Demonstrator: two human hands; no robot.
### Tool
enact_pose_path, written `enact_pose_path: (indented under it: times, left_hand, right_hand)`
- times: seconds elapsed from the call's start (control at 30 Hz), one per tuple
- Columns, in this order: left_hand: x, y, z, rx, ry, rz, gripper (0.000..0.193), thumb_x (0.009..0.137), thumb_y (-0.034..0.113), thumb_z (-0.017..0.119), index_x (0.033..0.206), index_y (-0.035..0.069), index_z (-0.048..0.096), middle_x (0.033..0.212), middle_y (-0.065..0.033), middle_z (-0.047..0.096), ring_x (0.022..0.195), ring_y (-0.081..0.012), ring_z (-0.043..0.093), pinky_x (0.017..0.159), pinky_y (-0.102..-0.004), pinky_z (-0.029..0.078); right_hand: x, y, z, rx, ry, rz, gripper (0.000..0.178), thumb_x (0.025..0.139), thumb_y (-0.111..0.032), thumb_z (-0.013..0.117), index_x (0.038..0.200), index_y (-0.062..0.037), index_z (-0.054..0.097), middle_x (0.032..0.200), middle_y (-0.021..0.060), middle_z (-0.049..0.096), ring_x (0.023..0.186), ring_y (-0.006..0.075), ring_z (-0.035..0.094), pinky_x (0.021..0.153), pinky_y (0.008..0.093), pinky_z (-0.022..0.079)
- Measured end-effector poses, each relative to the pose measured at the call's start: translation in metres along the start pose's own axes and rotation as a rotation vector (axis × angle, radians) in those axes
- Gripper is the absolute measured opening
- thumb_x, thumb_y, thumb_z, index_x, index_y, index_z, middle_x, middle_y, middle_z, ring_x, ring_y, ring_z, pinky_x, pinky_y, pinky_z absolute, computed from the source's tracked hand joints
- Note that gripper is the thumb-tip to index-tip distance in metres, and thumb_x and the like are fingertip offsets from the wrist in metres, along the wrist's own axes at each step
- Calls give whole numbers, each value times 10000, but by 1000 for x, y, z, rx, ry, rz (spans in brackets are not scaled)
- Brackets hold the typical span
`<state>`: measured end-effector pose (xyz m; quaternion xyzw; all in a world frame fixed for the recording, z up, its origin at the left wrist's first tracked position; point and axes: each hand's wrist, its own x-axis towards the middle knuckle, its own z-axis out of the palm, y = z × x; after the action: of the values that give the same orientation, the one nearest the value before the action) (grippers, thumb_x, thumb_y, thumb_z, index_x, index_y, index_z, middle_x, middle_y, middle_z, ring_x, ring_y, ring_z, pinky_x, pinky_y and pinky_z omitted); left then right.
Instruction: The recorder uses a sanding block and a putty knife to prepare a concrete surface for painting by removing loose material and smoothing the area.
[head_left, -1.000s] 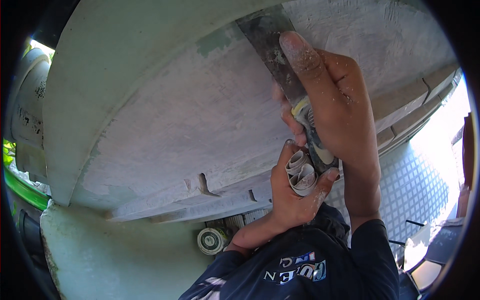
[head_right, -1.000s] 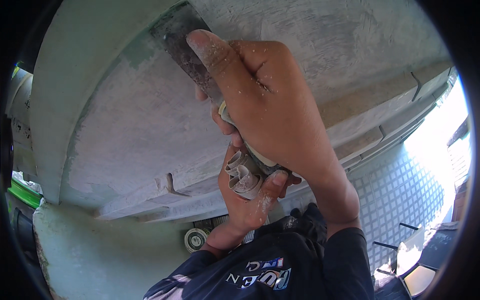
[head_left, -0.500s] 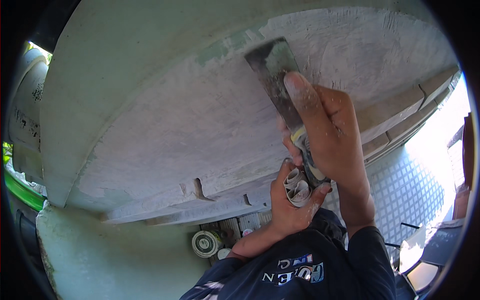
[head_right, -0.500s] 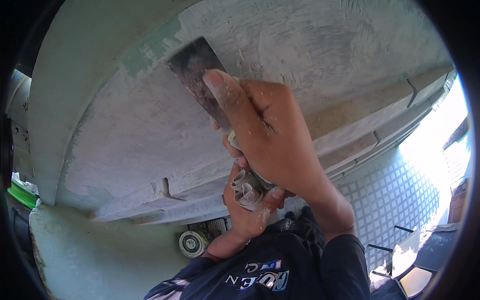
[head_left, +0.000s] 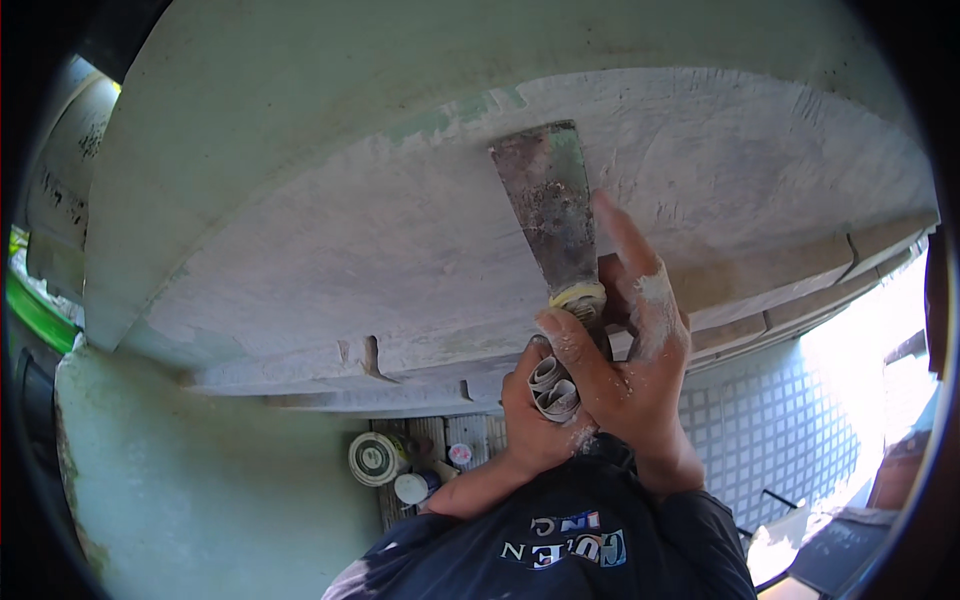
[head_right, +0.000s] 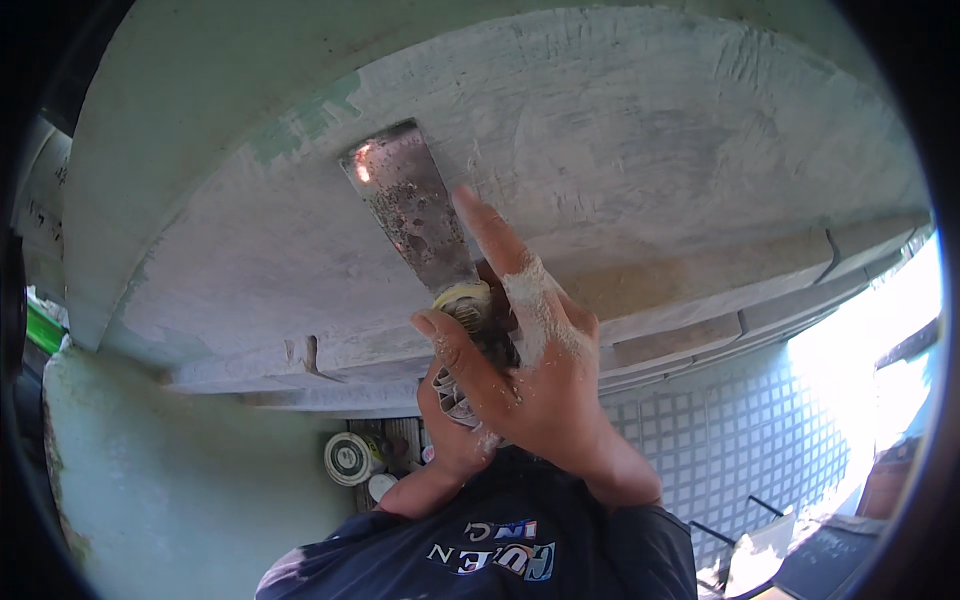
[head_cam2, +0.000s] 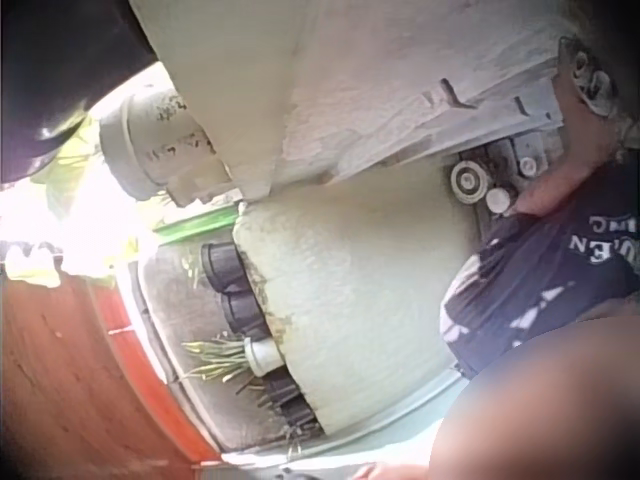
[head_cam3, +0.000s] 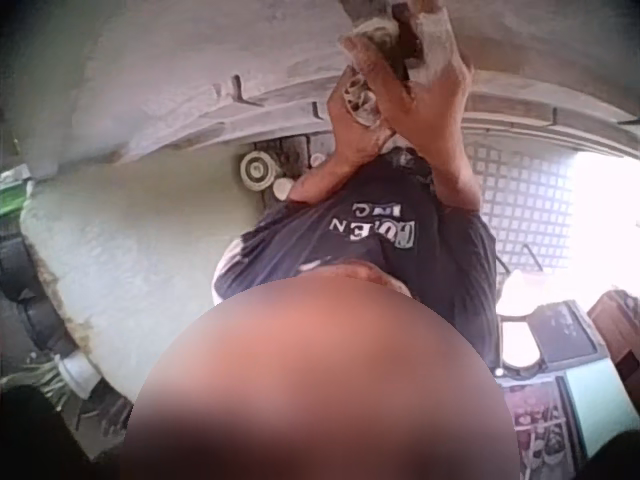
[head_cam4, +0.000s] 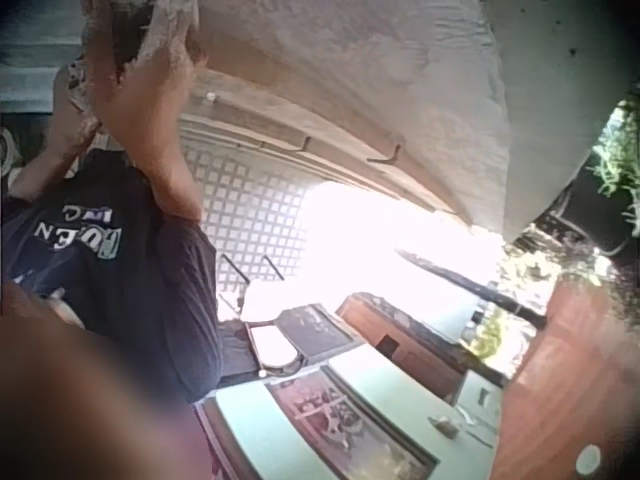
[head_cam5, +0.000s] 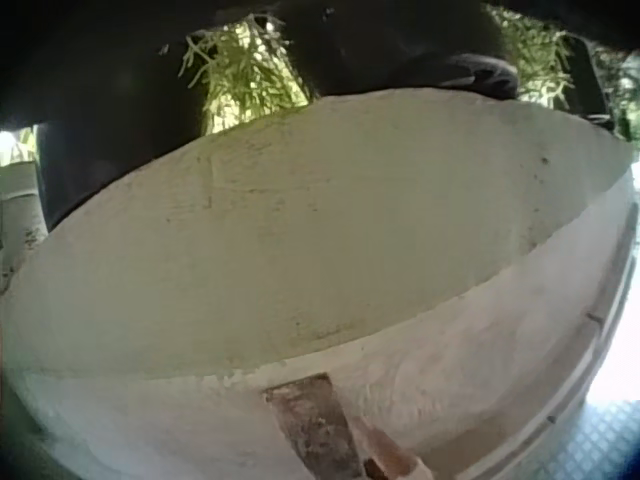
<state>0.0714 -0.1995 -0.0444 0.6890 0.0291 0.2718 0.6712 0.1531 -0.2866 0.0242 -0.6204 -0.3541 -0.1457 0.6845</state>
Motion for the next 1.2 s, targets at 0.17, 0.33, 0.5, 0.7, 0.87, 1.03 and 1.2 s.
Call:
enact_pose_path:
  times: [0.17,0.33,0.5,0.7,0.87,1.03,1.2]
  left_hand:
    - [-9,-6,7,71,80,86,548,734,142,838,1175,-23,558,913,-71,685,831,-104,642,749,-267,506]
    - [-12,-19,9,69,151,171,540,740,148,832,1171,-39,567,899,-66,695,798,-94,633,721,-260,500]
    - [-8,-18,8,40,208,138,451,735,163,823,1077,-44,613,897,-66,698,776,-100,617,727,-277,500]
    - [1,-9,-11,-17,151,19,455,730,179,821,1073,-52,630,909,-67,703,799,-102,617,763,-279,501]
    - [4,13,-30,-138,-18,-114,456,747,162,819,1105,-46,629,994,-70,702,892,-100,619,819,-274,491]
    - [6,4,-48,26,-150,-84,462,765,157,809,1139,-35,618,1005,-60,694,916,-113,610,833,-282,487]
    - [10,3,-46,-125,-207,-47,431,790,139,781,1150,-29,614,1004,-49,684,917,-108,593,831,-280,480]
  right_hand:
    - [4,-16,-14,-283,-135,-115,756,815,-80,801,1478,9,450,1041,110,667,816,167,642,721,320,537]
    - [2,-11,-11,-396,-158,-76,725,797,-67,787,1466,-63,508,993,130,648,770,223,636,684,365,536]
    - [8,-21,-2,-425,-139,-130,728,856,-58,713,1521,-53,418,989,133,645,757,234,642,661,368,537]
    - [17,-37,22,-491,-55,-57,723,891,-48,663,1541,-11,350,1115,196,643,849,301,662,716,394,554]
    - [19,-43,39,-520,64,-36,748,877,-20,654,1554,-52,337,1078,167,587,776,291,630,655,384,523]
    - [9,-45,44,-581,54,35,720,877,22,628,1539,-3,348,1096,207,647,828,307,654,733,375,536]
    - [15,-38,51,-602,109,-118,760,843,59,601,1552,-70,361,984,164,660,676,253,578,664,362,522]
